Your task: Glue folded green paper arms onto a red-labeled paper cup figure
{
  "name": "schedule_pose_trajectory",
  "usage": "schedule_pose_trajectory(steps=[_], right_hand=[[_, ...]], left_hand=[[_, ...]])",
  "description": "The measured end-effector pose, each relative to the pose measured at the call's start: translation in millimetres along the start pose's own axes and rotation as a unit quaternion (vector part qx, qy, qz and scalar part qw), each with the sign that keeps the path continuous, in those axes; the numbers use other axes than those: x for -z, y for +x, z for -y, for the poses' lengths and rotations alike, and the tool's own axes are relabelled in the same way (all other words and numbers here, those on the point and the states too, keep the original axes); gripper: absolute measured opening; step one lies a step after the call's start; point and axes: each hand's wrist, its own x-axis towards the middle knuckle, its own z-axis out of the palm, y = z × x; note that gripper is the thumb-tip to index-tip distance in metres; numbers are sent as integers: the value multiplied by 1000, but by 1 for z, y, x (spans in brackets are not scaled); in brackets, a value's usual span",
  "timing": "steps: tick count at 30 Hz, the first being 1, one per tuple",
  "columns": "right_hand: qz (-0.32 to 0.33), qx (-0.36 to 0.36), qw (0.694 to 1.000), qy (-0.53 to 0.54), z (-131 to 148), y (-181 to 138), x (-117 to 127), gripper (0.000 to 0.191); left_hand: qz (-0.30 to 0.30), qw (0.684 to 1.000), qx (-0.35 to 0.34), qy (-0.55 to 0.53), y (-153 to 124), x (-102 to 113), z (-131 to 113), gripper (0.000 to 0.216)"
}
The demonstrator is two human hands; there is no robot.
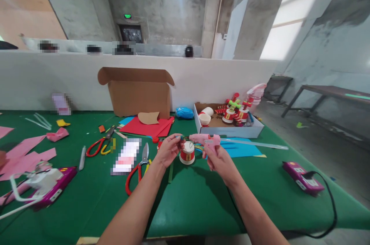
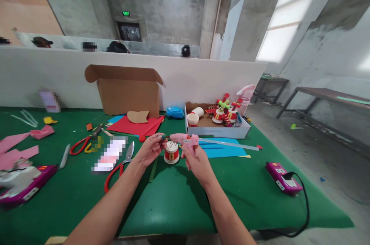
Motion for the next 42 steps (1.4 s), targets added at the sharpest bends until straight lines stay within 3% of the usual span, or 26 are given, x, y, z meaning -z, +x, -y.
schedule_pose_trajectory(steps=[12,22,28,31,35,39,42], right_hand=[[-1,-4,1000,-5,3,0,-3,51],[38,-71,993,89,-8,1,5,52],[34,-70,991,106,-5,0,8,50],[20,-81,993,85,-6,-1,26,49],[-14,-134,990,28,-18,-7,70,51],[-30,-181,977,-106,-35,-17,113,50],[-40,-194,960,-199,-49,-19,131,49]], left_hand=[[8,1000,-1,-9,1,2,-1,35],[11,999,4,-39,-1,-2,-1,37],[5,999,0,-41,-1,-3,0,38],[4,999,-9,-41,-1,-2,0,33],[2,999,-10,-33,0,-1,-1,30],[0,1000,-2,-27,0,1,-2,29],[4,1000,0,-23,-1,1,-2,28]])
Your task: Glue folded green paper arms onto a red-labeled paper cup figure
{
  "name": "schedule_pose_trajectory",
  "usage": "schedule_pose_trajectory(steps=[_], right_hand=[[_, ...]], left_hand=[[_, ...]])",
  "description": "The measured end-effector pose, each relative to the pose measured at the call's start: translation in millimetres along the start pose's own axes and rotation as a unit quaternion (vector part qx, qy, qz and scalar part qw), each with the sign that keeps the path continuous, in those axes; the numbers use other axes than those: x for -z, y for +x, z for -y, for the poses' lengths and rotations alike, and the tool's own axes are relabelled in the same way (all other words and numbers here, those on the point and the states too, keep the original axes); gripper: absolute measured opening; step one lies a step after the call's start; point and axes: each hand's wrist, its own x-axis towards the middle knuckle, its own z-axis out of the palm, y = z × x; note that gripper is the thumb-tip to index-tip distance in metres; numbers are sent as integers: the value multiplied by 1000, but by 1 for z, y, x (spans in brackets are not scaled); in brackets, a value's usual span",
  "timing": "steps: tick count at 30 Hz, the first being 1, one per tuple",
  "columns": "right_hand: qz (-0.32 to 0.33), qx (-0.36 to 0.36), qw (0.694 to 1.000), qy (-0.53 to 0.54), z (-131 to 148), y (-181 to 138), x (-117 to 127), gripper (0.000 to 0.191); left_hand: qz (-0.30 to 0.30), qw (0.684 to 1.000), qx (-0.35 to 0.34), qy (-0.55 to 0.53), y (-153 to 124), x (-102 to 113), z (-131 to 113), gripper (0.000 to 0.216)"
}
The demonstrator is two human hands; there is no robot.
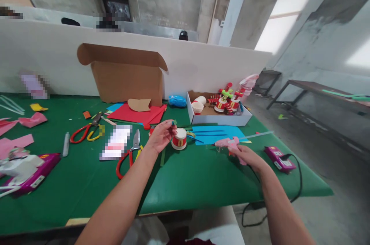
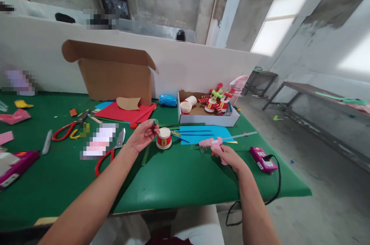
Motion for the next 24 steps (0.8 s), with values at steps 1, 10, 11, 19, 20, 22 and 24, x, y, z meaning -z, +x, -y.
schedule_pose_trajectory(steps=[1,10,11,19,20,22,24], right_hand=[[-10,-1,1000,-26,-5,2,1,48],[-119,29,936,-329,-3,11,7,35],[-162,31,926,-341,5,11,4,35],[-18,301,953,-10,95,43,-104,46],[7,305,952,-22,98,48,-116,52],[19,311,949,-51,98,56,-133,64],[16,311,947,-73,91,60,-141,67]], left_hand=[[0,1000,0,1,0,0,0,29],[-4,1000,-26,14,-1,-1,-5,31],[-8,999,-28,18,-2,-2,-6,32],[-12,993,-70,92,-2,-5,-10,31],[-15,992,-74,101,-2,-5,-11,31],[-19,990,-79,111,-2,-3,-12,30],[-16,989,-86,121,-2,-1,-13,28]])
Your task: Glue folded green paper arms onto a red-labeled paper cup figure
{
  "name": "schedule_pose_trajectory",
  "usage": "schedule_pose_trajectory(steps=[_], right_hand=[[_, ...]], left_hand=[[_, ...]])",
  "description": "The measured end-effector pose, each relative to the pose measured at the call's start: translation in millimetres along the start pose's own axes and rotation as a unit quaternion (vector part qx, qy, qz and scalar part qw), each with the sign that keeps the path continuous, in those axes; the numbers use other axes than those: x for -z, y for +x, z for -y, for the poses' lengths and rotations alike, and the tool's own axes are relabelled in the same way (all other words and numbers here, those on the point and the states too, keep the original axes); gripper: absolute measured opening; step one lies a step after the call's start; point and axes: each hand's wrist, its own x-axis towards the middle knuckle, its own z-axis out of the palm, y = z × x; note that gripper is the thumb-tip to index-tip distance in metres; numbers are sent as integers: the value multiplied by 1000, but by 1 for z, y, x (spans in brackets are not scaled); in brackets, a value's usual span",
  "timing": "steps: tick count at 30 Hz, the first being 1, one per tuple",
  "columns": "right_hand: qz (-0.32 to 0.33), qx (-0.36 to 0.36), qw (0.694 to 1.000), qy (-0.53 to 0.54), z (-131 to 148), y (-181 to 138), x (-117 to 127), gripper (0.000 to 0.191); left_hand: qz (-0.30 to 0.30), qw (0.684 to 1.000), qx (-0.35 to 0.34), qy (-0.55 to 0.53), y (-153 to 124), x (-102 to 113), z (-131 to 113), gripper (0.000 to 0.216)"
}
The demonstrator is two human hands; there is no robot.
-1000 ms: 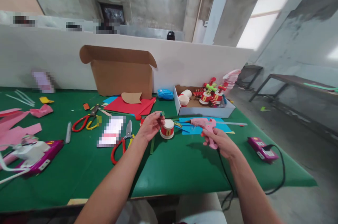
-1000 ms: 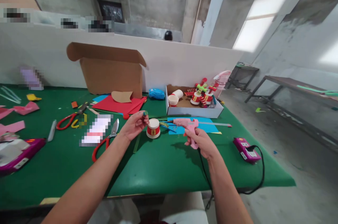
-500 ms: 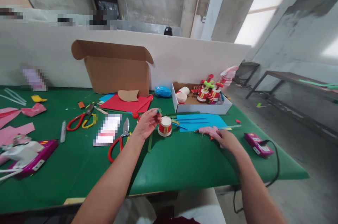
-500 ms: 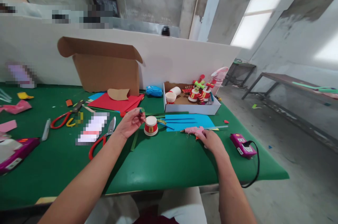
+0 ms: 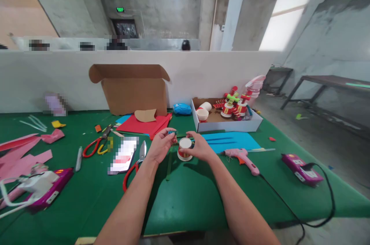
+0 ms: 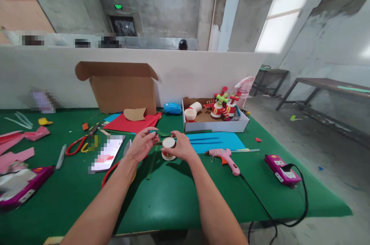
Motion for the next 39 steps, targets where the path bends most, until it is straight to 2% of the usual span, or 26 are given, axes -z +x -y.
schedule_pose_trajectory(steps=[4,7,11,14,19,24,32,37,39], right_hand=[[-7,16,1000,-11,-11,-6,-6,64],[-15,16,1000,1,-12,-6,-10,52],[-21,4,1000,3,-11,-3,-15,42],[-28,0,999,-17,-9,-4,-17,40],[-35,0,999,-22,-8,-5,-18,40],[-43,-3,999,-24,-9,-4,-19,39],[-36,-6,999,-11,-6,-5,-18,36],[-34,-4,999,-3,-6,-4,-18,37],[-31,-6,999,-3,-7,-4,-18,38]], left_hand=[[6,997,-15,79,-1,4,-2,26],[13,975,-31,220,1,2,-7,22],[72,895,-69,435,7,-6,-16,15],[110,828,-94,542,13,-12,-20,12],[137,765,-130,616,19,-15,-20,10],[149,705,-126,682,20,-19,-17,12],[119,689,-121,705,16,-22,-9,10],[120,696,-119,698,13,-20,-6,9],[121,691,-122,703,13,-19,-5,9]])
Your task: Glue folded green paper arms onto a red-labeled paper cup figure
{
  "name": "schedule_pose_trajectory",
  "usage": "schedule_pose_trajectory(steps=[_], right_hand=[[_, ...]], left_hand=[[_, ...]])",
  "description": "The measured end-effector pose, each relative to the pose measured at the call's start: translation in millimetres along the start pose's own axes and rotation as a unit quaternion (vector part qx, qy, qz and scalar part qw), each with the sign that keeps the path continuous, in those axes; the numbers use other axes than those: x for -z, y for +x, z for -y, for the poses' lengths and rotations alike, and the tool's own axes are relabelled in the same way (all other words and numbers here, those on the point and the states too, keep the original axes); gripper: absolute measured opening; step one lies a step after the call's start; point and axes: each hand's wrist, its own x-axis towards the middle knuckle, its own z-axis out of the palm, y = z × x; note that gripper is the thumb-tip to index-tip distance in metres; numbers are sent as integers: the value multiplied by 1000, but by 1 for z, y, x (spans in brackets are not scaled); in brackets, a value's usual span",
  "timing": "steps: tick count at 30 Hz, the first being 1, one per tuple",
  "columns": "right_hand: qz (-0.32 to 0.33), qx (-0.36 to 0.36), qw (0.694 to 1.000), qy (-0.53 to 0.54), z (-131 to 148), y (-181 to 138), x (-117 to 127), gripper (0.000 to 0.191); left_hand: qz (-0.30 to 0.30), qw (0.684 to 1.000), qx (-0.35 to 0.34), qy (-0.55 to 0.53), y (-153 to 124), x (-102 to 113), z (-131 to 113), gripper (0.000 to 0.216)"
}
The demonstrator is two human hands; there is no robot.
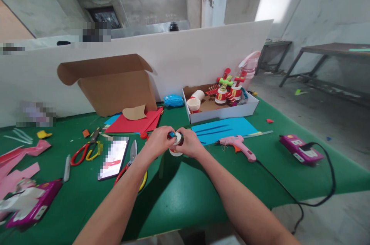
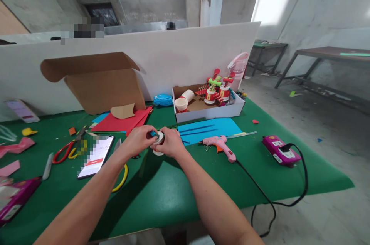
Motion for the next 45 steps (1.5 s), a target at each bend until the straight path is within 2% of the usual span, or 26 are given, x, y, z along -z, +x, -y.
schedule_pose_trajectory(steps=[6,13,38,42,45], right_hand=[[5,-7,1000,-3,1,0,1,39],[4,-6,1000,6,1,0,1,36],[8,6,1000,8,-2,0,0,36],[8,2,1000,2,-2,0,0,40],[7,0,1000,9,-2,0,0,42]], left_hand=[[10,999,-14,40,2,-1,1,9],[45,996,2,74,2,3,-5,12],[82,995,5,63,5,4,-4,19],[52,998,-3,24,3,19,-4,37],[-30,999,10,-33,-3,34,1,40]])
